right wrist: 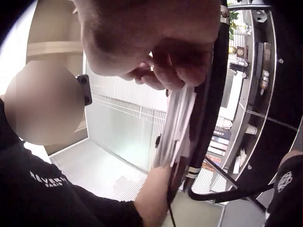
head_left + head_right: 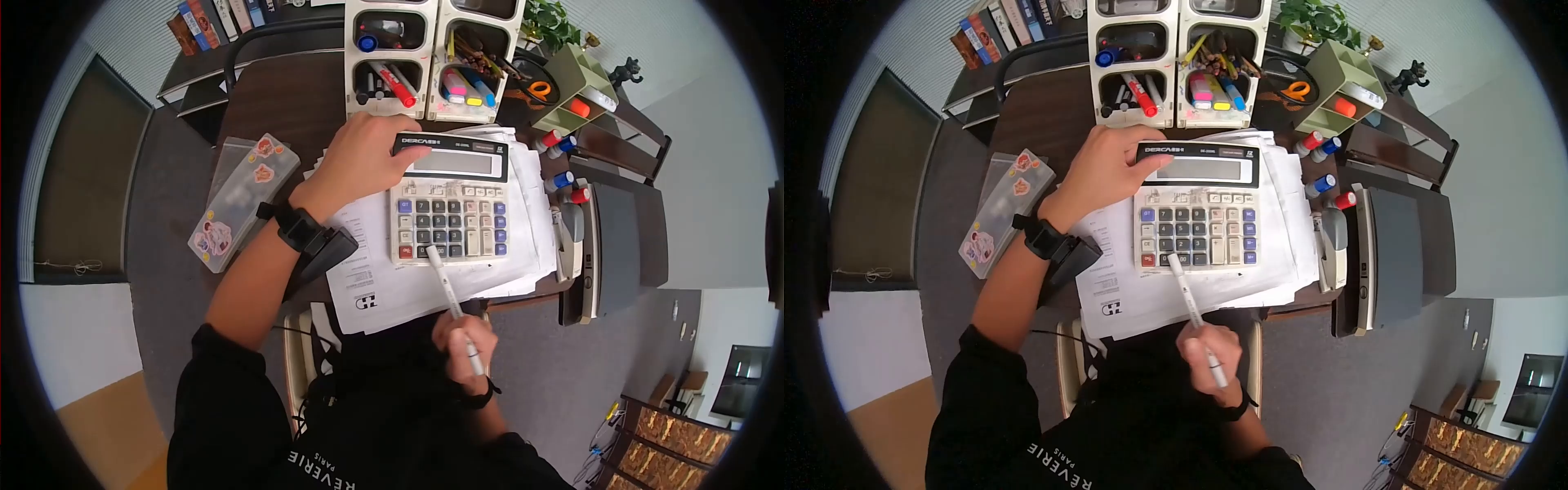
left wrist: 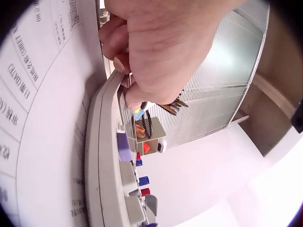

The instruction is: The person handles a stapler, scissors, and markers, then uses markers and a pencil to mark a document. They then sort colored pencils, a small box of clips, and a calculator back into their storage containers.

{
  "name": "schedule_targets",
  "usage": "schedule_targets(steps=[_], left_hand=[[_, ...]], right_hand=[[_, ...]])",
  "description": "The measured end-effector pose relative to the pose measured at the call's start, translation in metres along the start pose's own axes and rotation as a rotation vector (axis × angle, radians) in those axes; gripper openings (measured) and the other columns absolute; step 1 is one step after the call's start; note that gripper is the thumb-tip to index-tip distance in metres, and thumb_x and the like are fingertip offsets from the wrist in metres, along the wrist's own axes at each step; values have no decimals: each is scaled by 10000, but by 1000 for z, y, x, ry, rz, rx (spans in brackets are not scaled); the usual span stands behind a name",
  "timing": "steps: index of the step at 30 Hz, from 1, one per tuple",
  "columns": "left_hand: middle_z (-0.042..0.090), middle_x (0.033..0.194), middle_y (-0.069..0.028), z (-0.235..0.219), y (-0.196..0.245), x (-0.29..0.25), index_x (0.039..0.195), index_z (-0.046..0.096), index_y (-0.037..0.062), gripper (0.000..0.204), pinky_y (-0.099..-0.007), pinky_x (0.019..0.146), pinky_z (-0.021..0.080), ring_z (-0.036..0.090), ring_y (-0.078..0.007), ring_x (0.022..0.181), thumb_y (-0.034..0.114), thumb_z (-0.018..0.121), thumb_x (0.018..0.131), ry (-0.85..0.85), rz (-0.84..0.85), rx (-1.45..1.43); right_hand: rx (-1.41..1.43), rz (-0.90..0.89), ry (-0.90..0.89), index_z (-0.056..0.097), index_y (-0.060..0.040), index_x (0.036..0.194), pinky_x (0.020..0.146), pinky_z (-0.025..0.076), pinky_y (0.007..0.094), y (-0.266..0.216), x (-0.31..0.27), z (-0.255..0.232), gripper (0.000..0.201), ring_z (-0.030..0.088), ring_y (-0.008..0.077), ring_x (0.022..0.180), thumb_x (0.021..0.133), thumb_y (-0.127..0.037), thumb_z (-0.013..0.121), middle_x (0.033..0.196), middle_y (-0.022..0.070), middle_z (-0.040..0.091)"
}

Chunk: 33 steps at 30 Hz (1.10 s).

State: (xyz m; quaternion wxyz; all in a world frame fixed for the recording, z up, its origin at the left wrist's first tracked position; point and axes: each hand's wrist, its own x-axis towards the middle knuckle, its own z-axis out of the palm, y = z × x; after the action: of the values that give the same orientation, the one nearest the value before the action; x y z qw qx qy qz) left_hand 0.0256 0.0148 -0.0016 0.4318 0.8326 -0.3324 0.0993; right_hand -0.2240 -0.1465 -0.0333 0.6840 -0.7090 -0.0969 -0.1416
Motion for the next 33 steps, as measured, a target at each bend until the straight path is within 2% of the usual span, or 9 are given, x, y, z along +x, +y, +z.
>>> schedule_targets(steps=[6, 10, 12, 23, 24, 29, 31, 32, 33], left_hand=[[435, 467, -82, 0, 3, 0, 1034, 731, 27, 268, -326, 440, 300, 362, -169, 386, 197, 789, 834, -1, -4, 46], [424, 466, -79, 1, 2, 1, 1046, 733, 23, 274, -322, 439, 294, 354, -151, 391, 190, 790, 836, -10, -16, 38], [419, 466, -79, 0, 4, 0, 1061, 730, 11, 288, -315, 439, 290, 354, -132, 395, 185, 788, 840, -29, -49, 12], [374, 472, -61, -1, 4, 0, 1097, 723, 2, 308, -304, 440, 291, 325, -124, 414, 164, 784, 842, -17, -36, 15], [369, 473, -62, 0, 5, 1, 1097, 723, 2, 307, -304, 441, 291, 323, -123, 414, 162, 783, 842, -13, -42, 21], [368, 473, -62, -1, 0, -1, 1095, 721, -3, 307, -304, 441, 288, 319, -120, 415, 154, 784, 838, -19, -39, -1], [368, 473, -62, 0, 2, 1, 1094, 721, -4, 308, -304, 441, 285, 317, -119, 416, 152, 786, 836, -15, -41, 0], [366, 472, -62, -1, 4, 1, 1094, 721, -5, 307, -305, 440, 282, 314, -118, 416, 154, 784, 838, -17, -42, 2], [363, 471, -61, -2, 4, 2, 1094, 721, -5, 306, -306, 440, 279, 311, -117, 416, 155, 783, 840, -19, -44, 6]], right_hand=[[-86, -205, -43, 470, -23, 631, 424, 372, 308, -11, 12, -6, 365, 500, 211, 433, 950, -167, 572, 526, 72, 453], [-192, -18, -147, 467, -24, 628, 436, 369, 347, 0, 6, -6, 283, 497, 265, 443, 881, -70, 586, 556, 102, 471], [-108, -203, -87, 464, -38, 628, 450, 369, 358, -4, 3, -4, 282, 492, 273, 452, 877, -59, 595, 562, 96, 468], [-264, -354, -7, 392, -53, 605, 418, 331, 319, 2, 2, 8, 380, 448, 198, 411, 948, -178, 494, 515, 84, 451], [-142, -132, -67, 392, -61, 607, 414, 318, 324, 7, 0, 3, 372, 439, 184, 414, 950, -176, 479, 512, 82, 456], [-89, -279, 53, 382, -67, 622, 426, 298, 338, 2, -2, 1, 370, 418, 176, 426, 967, -178, 455, 517, 71, 469], [-357, -323, 27, 375, -71, 625, 407, 279, 319, 2, 8, -3, 396, 385, 160, 400, 990, -205, 451, 495, 57, 448], [-139, -67, 26, 407, -50, 617, 396, 303, 339, 6, 8, -3, 399, 401, 199, 374, 974, -191, 514, 502, 71, 436], [-139, -71, 23, 407, -50, 617, 396, 303, 339, 9, 7, -6, 399, 401, 199, 374, 974, -191, 514, 502, 71, 436]])
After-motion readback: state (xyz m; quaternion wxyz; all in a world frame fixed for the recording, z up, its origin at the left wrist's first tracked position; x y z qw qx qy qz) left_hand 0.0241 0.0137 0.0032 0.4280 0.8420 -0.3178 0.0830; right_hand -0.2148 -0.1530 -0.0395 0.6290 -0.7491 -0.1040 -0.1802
